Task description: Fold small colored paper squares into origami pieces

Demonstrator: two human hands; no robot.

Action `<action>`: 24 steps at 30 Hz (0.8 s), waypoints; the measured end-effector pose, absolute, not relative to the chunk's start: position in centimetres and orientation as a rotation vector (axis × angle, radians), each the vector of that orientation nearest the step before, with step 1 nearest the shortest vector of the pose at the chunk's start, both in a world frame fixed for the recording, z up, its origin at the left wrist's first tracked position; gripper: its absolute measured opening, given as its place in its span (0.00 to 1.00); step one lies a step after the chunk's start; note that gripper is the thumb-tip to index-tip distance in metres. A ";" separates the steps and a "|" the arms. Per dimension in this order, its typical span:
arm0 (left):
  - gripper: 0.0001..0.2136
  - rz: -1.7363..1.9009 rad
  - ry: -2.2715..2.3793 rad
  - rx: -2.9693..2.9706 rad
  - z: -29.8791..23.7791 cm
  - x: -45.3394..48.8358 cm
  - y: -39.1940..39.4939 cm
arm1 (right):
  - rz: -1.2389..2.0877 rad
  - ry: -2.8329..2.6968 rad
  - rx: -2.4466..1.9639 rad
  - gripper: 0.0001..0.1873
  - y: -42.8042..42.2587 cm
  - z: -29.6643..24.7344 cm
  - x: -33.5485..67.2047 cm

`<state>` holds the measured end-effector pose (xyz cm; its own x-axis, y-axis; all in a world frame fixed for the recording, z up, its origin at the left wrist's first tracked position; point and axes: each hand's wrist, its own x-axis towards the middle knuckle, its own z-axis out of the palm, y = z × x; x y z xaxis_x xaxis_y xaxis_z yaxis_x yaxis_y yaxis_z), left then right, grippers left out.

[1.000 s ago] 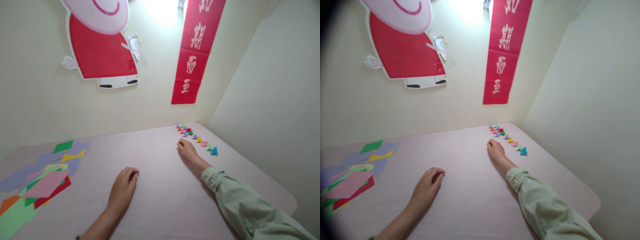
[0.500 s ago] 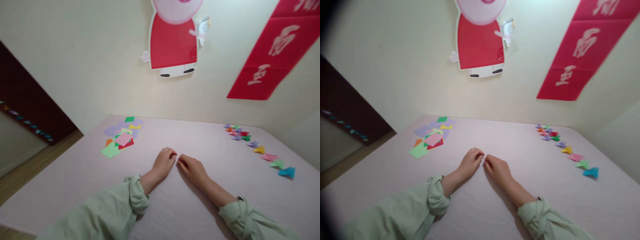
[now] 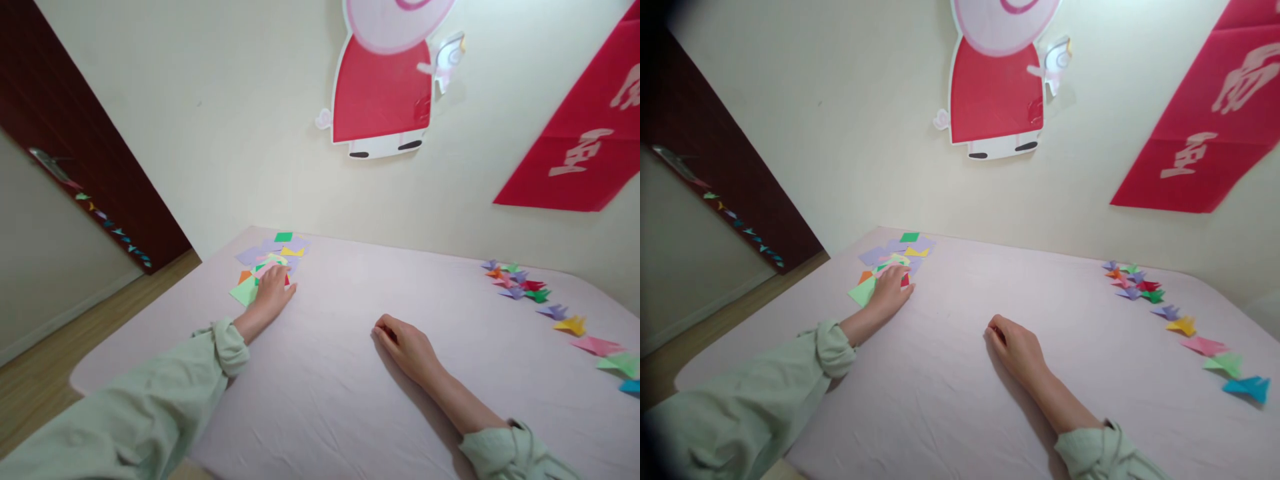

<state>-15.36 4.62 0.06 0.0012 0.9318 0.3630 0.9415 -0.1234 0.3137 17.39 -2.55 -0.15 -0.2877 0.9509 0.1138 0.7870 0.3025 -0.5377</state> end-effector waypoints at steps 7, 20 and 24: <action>0.23 -0.314 -2.342 -1.999 0.3 -21.3 6.9 | 0.563 -2.170 -1.551 0.12 -2.6 0.0 17.3; 0.27 -0.169 -2.529 -1.913 1.2 -22.5 8.6 | 0.593 -2.179 -1.535 0.12 -2.6 0.3 17.3; 0.32 -0.173 -2.685 -1.864 1.4 -23.2 10.2 | 0.596 -2.182 -1.535 0.13 -2.6 0.3 17.5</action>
